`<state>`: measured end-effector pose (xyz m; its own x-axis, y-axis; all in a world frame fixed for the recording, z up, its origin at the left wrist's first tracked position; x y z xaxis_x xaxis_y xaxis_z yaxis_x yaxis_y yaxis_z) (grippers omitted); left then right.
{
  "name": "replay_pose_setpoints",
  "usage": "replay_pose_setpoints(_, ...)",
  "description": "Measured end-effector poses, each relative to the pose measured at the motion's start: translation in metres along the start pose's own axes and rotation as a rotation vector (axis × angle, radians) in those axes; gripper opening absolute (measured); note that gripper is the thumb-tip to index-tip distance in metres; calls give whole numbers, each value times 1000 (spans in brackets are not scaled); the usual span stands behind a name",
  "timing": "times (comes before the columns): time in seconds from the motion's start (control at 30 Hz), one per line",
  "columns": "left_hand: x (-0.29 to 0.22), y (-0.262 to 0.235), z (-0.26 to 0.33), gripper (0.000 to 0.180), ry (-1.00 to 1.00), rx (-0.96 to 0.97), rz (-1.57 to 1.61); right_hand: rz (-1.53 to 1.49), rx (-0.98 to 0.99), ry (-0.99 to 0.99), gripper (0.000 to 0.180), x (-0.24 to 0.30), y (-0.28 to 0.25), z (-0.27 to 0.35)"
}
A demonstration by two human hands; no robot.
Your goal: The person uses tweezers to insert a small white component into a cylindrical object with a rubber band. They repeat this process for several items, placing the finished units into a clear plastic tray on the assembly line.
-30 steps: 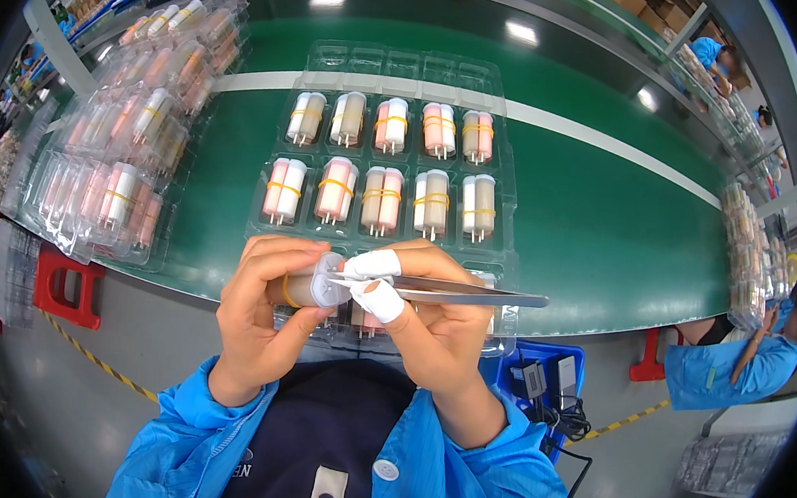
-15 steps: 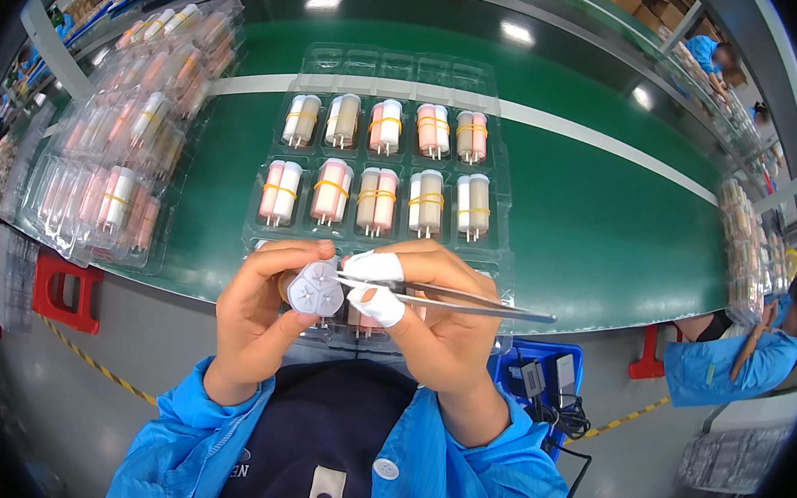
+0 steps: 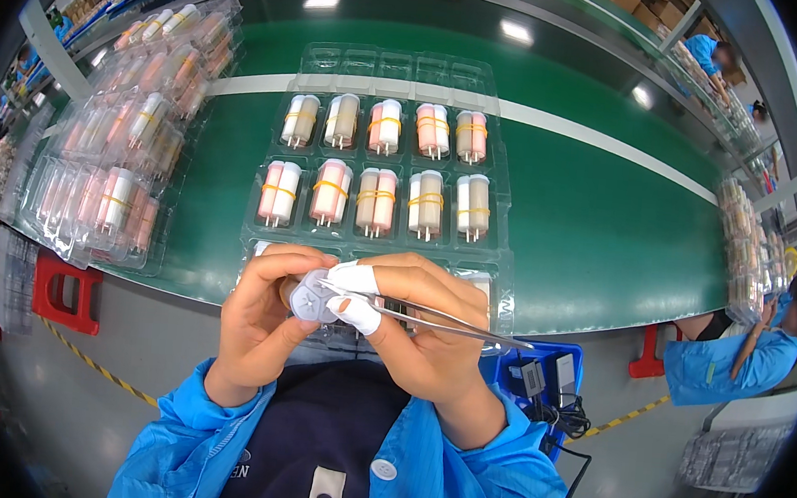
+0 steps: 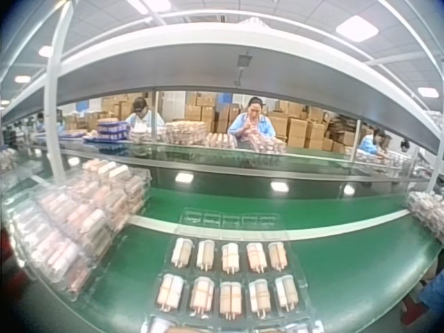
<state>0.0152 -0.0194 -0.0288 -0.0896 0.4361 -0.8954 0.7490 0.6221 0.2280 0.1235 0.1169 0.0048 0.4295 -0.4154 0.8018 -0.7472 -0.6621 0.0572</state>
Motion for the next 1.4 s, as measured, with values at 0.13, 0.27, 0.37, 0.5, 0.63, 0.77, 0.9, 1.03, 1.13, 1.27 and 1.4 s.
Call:
replay_pose_setpoints(0.13,0,-1,0,42,3,-4,-31,24,6,-6,19,0,1,0)
replay_pose_setpoints(0.27,2,0,1,42,39,-16,-51,-4,-43,11,17,-1,2,3)
replay_pose_setpoints(0.37,2,0,1,42,68,-12,-52,-42,-56,-7,15,0,2,3)
replay_pose_setpoints(0.5,1,2,1,41,81,-50,-80,-10,-53,27,15,3,3,3)
replay_pose_setpoints(0.63,-2,2,-1,40,104,-95,-153,30,-24,61,14,6,5,2)
replay_pose_setpoints(0.77,-1,-4,-5,39,290,-8,-338,74,61,48,13,12,3,-5)
replay_pose_setpoints(0.9,-4,-3,-7,46,363,22,-461,155,158,47,12,16,-1,-15)
replay_pose_setpoints(1.03,-6,2,-8,51,425,83,-526,195,240,131,11,16,-8,-22)
replay_pose_setpoints(1.13,-3,4,-8,51,437,110,-524,246,280,123,13,14,-8,-23)
replay_pose_setpoints(1.27,-4,0,-5,48,270,13,-377,166,224,192,13,9,-5,-21)
replay_pose_setpoints(1.4,-9,-5,-4,43,-66,-88,131,-302,-132,249,12,2,-12,-9)
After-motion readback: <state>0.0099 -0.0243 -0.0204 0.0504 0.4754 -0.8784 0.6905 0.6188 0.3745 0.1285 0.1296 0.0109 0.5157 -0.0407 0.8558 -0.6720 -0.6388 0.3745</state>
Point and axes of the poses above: each hand's wrist, its own z-axis away from the middle knuckle, its own y-axis out of the palm, x = y × z, the point moved 1 cm from there along -z, towards the middle knuckle, and after that the axes turned 14 degrees about -x, right-handed, at the moved point
